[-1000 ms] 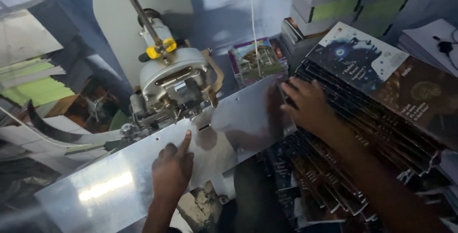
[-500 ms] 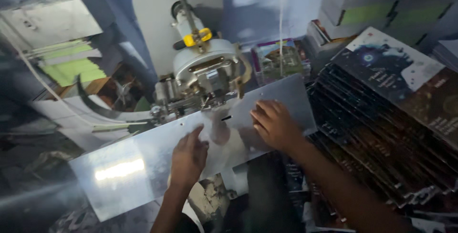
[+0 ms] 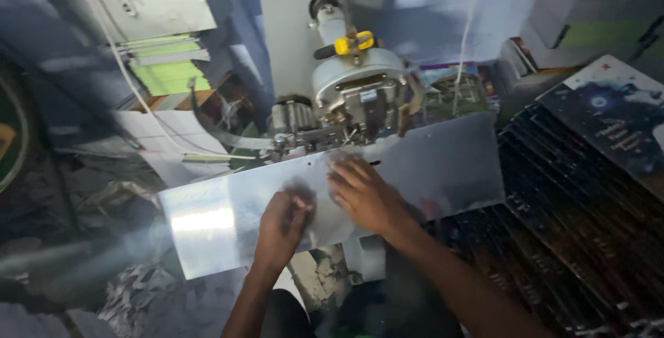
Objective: The person repeatedly picks up a printed booklet, places it into a binding machine, and secures it with a wire. The finished booklets are stacked on the right side of the machine. The process is repeated multiple times throughout the clip.
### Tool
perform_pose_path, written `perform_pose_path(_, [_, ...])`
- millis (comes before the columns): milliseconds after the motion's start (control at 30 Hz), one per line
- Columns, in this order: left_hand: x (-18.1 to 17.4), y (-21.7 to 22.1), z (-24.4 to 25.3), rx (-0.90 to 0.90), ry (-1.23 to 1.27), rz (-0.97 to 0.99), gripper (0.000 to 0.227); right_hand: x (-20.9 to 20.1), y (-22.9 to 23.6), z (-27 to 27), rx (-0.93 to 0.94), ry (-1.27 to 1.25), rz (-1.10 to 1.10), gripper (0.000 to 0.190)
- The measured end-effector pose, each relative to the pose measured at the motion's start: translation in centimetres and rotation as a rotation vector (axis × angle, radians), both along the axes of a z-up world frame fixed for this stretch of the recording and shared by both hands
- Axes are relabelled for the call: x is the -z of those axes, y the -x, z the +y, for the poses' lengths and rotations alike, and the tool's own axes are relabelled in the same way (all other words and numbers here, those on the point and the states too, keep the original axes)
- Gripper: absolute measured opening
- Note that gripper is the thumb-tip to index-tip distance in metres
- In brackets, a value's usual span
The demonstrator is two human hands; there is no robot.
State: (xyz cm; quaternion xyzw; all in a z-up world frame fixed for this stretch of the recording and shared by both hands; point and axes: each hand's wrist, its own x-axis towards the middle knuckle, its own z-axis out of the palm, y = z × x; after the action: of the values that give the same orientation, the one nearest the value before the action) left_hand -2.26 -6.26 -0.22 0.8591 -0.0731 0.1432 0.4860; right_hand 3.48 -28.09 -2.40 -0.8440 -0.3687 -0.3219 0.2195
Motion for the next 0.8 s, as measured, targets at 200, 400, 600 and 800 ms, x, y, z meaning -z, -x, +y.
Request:
perform_pose_path(200, [-0.3, 1.3, 3.6, -0.021, -0.08, -0.1, 0.017, -0.8, -0.5, 5.5, -0.131, 0.021, 0.044, 0.036])
perform_pose_path(400, [-1.5, 2.9, 6.4, -0.043, -0.106, -0.185, 0.029, -2.0, -2.3, 10.8, -0.15, 0.062, 0.039, 0.049])
perform_pose_path(600, [-1.5, 4.2, 8.9, -0.163, -0.143, -0.175, 0.027, -3.9, -3.4, 16.2, -0.203, 0.145, 0.222, 0.056])
perform_pose_path(800, [-2.1, 6.7, 11.6, -0.219, -0.085, -0.181, 0.022, -3.8, -3.3, 19.5, -0.23, 0.058, 0.133, 0.059])
